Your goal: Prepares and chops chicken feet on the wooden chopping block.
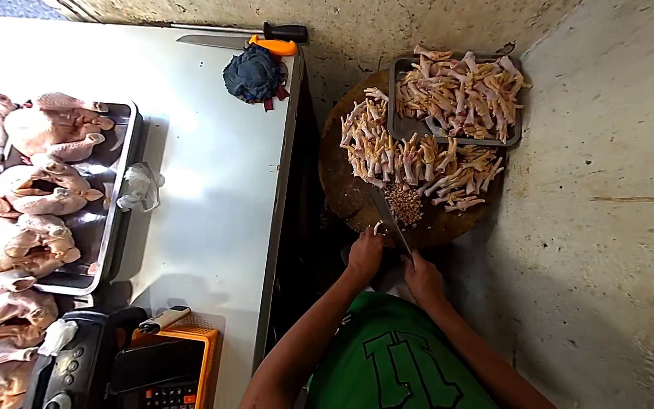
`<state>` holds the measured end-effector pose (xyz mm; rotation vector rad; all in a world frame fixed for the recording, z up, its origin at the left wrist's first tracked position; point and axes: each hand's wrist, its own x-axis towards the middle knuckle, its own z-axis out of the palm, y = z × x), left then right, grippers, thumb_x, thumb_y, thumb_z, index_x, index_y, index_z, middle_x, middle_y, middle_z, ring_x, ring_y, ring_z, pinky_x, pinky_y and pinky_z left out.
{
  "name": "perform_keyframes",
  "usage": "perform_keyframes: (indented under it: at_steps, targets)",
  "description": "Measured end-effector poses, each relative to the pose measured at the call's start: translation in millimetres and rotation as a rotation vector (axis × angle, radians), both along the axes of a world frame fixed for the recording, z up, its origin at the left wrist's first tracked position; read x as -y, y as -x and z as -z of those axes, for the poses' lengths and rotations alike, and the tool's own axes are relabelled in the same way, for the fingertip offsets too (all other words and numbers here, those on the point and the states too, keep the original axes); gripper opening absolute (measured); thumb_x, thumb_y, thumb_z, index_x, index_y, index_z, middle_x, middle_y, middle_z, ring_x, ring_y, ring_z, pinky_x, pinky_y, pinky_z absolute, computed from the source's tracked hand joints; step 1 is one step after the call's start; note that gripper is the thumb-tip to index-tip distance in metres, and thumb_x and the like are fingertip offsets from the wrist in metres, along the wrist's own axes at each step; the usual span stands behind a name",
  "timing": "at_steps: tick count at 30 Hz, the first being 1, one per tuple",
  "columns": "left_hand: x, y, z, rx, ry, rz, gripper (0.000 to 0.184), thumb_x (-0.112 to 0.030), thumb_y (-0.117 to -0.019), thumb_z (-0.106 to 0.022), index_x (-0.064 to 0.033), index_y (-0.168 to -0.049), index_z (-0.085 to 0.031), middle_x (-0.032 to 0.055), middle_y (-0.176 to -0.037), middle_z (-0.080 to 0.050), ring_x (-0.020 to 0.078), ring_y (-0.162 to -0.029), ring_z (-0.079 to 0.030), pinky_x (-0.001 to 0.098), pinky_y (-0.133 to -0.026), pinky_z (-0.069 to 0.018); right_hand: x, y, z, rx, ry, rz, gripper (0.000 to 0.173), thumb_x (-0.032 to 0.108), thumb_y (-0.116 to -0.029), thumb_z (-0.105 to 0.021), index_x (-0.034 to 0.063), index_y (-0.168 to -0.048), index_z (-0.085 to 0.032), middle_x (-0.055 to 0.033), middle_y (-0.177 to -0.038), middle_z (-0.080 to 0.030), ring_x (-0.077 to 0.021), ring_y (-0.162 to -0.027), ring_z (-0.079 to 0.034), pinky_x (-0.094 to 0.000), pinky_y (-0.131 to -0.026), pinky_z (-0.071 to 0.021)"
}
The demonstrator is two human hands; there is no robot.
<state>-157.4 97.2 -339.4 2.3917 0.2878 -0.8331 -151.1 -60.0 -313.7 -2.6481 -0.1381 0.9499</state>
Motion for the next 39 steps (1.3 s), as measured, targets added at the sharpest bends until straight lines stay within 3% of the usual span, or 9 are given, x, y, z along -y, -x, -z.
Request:
perform_keyframes:
  at_steps: [3,7,12,18,21,25,31,35,39]
  targets:
    - [-7,2,3,0.04,0.015,0.033,0.033,0.002,-0.1022,-0.045,0.0005,-0.129,-0.064,0.026,-0.138,-0.054,0.0404,-0.129,-0.055,0.0481,-0.101,-0.0525,-6,2,-14,0.102,-0.088,0.003,0.041,0.029,-0.1103,-0.046,-0.0052,-0.124,-0.065,-0.0229,-0.092,-0.072,-0.0396,-0.087,-0.072,-0.0561,-0.078,-0.0558]
    - [-9,4,10,0.09,-0.012,0.025,0.034,0.003,-0.1008,-0.047,-0.0009,-0.131,-0.063,0.0256,-0.138,-0.052,0.0399,-0.129,-0.055,0.0461,-0.1,-0.0533,-17,-17,4,-0.092,0.11,-0.118,0.043,0.032,-0.1124,-0.038,0.0074,-0.144,-0.054,-0.0189,-0.114,-0.072,-0.0365,-0.108,-0.071,-0.0535,-0.091,-0.0554]
    - [-20,19,30,0.262,0.018,-0.077,0.032,-0.002,-0.1028,-0.046,0.0004,-0.129,-0.063,0.0221,-0.13,-0.062,0.0393,-0.126,-0.058,0.048,-0.103,-0.0508,-9,-27,17,-0.142,0.09,-0.056,0.045,0.037,-0.1119,-0.04,0.0083,-0.144,-0.055,-0.0209,-0.111,-0.072,-0.0387,-0.107,-0.07,-0.0568,-0.091,-0.0538]
    - [-24,33,47,0.343,0.553,-0.838,0.021,-0.013,-0.094,-0.071,0.0014,-0.11,-0.067,0.0137,-0.103,-0.069,0.0187,-0.095,-0.067,0.0348,-0.087,-0.0563,-4,-26,10,-0.072,-0.008,-0.027,0.042,0.035,-0.1113,-0.044,0.0023,-0.131,-0.061,-0.022,-0.097,-0.071,-0.0393,-0.095,-0.071,-0.057,-0.084,-0.0543]
    - [-17,33,54,0.312,0.553,-1.01,0.02,-0.012,-0.0926,-0.073,0.0017,-0.106,-0.066,0.0134,-0.099,-0.068,0.0185,-0.091,-0.066,0.0359,-0.084,-0.0557,0,-8,10,0.002,-0.062,-0.056,0.042,0.03,-0.1115,-0.044,-0.0035,-0.129,-0.062,-0.0244,-0.096,-0.071,-0.0408,-0.093,-0.071,-0.0569,-0.084,-0.0549]
    - [-11,25,51,0.339,0.442,-1.158,0.017,-0.014,-0.0943,-0.071,0.0006,-0.101,-0.065,0.0121,-0.094,-0.066,0.019,-0.087,-0.064,0.0362,-0.081,-0.0541,-8,-13,12,-0.08,0.084,-0.131,0.041,0.032,-0.1121,-0.041,0.0055,-0.138,-0.058,-0.0214,-0.103,-0.072,-0.0389,-0.1,-0.071,-0.0556,-0.086,-0.0554]
    - [-14,22,50,0.297,0.4,-1.201,0.019,-0.016,-0.0954,-0.07,0.0014,-0.101,-0.065,0.0129,-0.094,-0.065,0.0198,-0.086,-0.064,0.0371,-0.08,-0.053,-15,-2,-10,0.15,-0.094,-0.157,0.039,0.027,-0.1096,-0.048,-0.0069,-0.118,-0.066,-0.0239,-0.087,-0.071,-0.0412,-0.082,-0.071,-0.0574,-0.074,-0.0556]
    - [-13,21,51,0.293,0.391,-1.21,0.019,-0.017,-0.0954,-0.07,0.0007,-0.101,-0.065,0.0123,-0.093,-0.065,0.019,-0.085,-0.064,0.0357,-0.079,-0.0535,-24,-8,11,-0.056,0.106,-0.221,0.042,0.03,-0.1122,-0.04,0.0075,-0.144,-0.055,-0.0202,-0.108,-0.073,-0.0384,-0.103,-0.072,-0.0555,-0.089,-0.0555]
    - [-5,24,51,0.249,0.4,-1.249,0.02,-0.02,-0.0969,-0.069,-0.0009,-0.099,-0.064,0.0108,-0.088,-0.064,0.0192,-0.082,-0.063,0.0373,-0.077,-0.0532,-22,-4,0,-0.025,0.045,-0.177,0.039,0.028,-0.1115,-0.043,0.0038,-0.137,-0.06,-0.021,-0.102,-0.073,-0.039,-0.098,-0.072,-0.0566,-0.085,-0.0552]
